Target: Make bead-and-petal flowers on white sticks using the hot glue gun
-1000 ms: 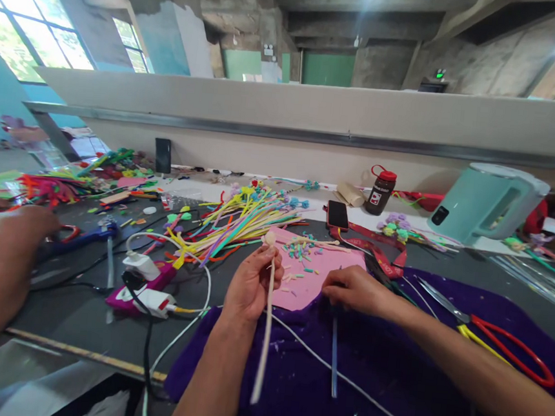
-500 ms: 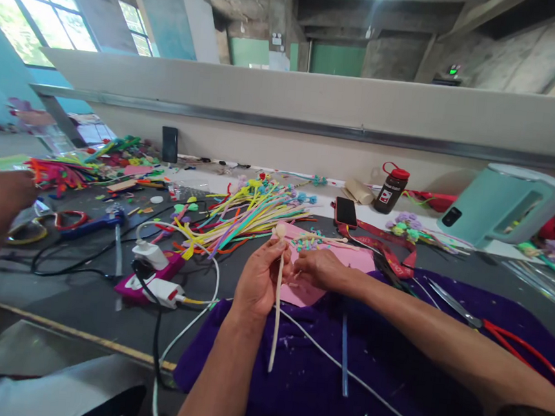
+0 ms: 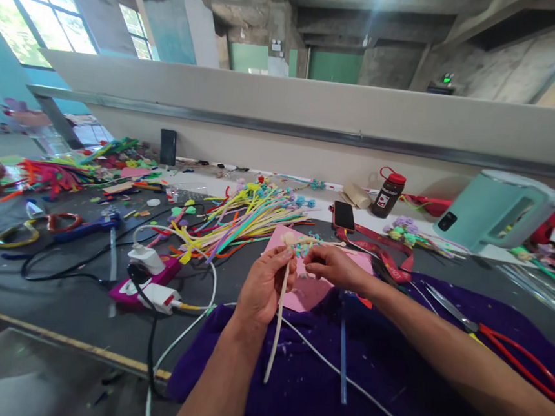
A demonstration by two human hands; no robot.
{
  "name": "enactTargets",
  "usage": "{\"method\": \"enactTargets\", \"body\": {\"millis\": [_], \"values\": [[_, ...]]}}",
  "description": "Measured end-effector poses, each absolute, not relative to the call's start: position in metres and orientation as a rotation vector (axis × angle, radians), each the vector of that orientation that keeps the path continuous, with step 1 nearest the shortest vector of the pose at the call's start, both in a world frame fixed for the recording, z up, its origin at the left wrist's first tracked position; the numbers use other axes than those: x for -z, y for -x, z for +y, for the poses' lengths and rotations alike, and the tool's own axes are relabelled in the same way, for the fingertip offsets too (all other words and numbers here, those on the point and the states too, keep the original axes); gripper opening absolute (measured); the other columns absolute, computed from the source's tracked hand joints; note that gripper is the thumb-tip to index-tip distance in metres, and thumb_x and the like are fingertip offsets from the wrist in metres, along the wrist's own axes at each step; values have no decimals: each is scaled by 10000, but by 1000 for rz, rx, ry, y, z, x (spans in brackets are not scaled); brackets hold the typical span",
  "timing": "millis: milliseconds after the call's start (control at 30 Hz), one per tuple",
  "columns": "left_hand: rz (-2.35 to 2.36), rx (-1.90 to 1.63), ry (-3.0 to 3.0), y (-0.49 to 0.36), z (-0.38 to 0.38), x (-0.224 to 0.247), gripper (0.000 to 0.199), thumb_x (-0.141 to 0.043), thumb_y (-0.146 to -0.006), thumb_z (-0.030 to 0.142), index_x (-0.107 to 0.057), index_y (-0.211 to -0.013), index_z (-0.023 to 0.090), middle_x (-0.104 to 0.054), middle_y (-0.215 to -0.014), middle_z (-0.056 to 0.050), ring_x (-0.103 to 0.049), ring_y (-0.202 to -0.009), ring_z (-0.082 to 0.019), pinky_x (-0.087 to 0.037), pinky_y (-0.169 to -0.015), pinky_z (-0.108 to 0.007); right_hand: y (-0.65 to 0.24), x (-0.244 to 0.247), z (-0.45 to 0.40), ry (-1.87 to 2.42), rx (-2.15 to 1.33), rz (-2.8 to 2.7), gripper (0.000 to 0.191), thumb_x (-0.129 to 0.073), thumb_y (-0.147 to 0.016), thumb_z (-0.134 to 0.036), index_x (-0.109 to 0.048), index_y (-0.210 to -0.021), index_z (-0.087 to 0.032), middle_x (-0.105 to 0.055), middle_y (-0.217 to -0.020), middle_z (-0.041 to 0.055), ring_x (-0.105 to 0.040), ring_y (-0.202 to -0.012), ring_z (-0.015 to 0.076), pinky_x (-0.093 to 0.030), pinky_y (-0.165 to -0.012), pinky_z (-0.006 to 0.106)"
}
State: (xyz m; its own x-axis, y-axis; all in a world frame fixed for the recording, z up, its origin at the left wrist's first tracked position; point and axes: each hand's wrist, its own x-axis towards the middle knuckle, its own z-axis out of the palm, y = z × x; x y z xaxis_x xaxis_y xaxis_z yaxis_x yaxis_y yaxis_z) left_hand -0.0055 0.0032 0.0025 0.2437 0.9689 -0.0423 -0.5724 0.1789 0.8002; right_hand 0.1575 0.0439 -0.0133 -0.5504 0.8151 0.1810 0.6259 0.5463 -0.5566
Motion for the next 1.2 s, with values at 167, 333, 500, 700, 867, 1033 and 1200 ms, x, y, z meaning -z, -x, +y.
{"method": "enactTargets", "body": {"millis": [167, 333, 500, 700, 867, 1033, 1200], "values": [[695, -1118, -740, -2, 3, 2, 150, -630, -691, 243, -544, -702, 120, -502, -541, 35, -409, -402, -12, -277, -362, -108, -171, 8, 17, 1082, -1258, -1738, 225, -558, -728, -258, -562, -921, -141, -586, -670, -3, -531, -505, 87, -360, -395, 169], [709, -1056, -784, -9, 3, 7, 174, -646, -681, 262, -555, -714, 118, -513, -548, 29, -410, -392, -9, -286, -362, -106, -176, 7, 0, 948, -1516, -1392, 256, -642, -654, -218, -613, -897, -145, -592, -647, -8, -511, -479, 71, -350, -385, 164], [711, -1029, -804, -14, 2, 11, 187, -654, -673, 260, -570, -751, 113, -523, -563, 24, -415, -395, -8, -300, -371, -105, -178, 7, -3, 902, -1538, -1330, 173, -655, -635, -219, -614, -781, -137, -604, -648, -2, -516, -473, 67, -344, -373, 151], [753, -1018, -809, -18, 1, 12, 198, -664, -662, 267, -574, -756, 118, -537, -572, 21, -425, -409, -11, -305, -383, -105, -184, 8, -2, 887, -1569, -1297, 136, -641, -639, -197, -589, -749, -138, -596, -642, -9, -526, -472, 68, -352, -378, 150], [740, -1006, -851, -21, 1, 17, 190, -657, -673, 272, -576, -746, 117, -542, -563, 23, -435, -404, -14, -314, -387, -112, -185, 6, -5, 892, -1560, -1278, 119, -640, -635, -199, -572, -713, -140, -590, -609, -12, -538, -479, 83, -350, -372, 156], [749, -984, -873, -22, -1, 17, 194, -647, -682, 285, -568, -752, 123, -541, -557, 29, -431, -389, -17, -293, -363, -120, -186, 7, -4, 896, -1465, -1237, 116, -647, -641, -215, -582, -693, -134, -549, -573, -32, -488, -446, 56, -343, -367, 146], [776, -977, -894, -24, -1, 18, 212, -652, -668, 312, -566, -732, 130, -552, -551, 31, -446, -374, -28, -286, -342, -134, -189, 11, 0, 897, -1544, -1172, 150, -654, -629, -230, -569, -710, -138, -588, -579, -19, -526, -454, 74, -350, -360, 150]]}}
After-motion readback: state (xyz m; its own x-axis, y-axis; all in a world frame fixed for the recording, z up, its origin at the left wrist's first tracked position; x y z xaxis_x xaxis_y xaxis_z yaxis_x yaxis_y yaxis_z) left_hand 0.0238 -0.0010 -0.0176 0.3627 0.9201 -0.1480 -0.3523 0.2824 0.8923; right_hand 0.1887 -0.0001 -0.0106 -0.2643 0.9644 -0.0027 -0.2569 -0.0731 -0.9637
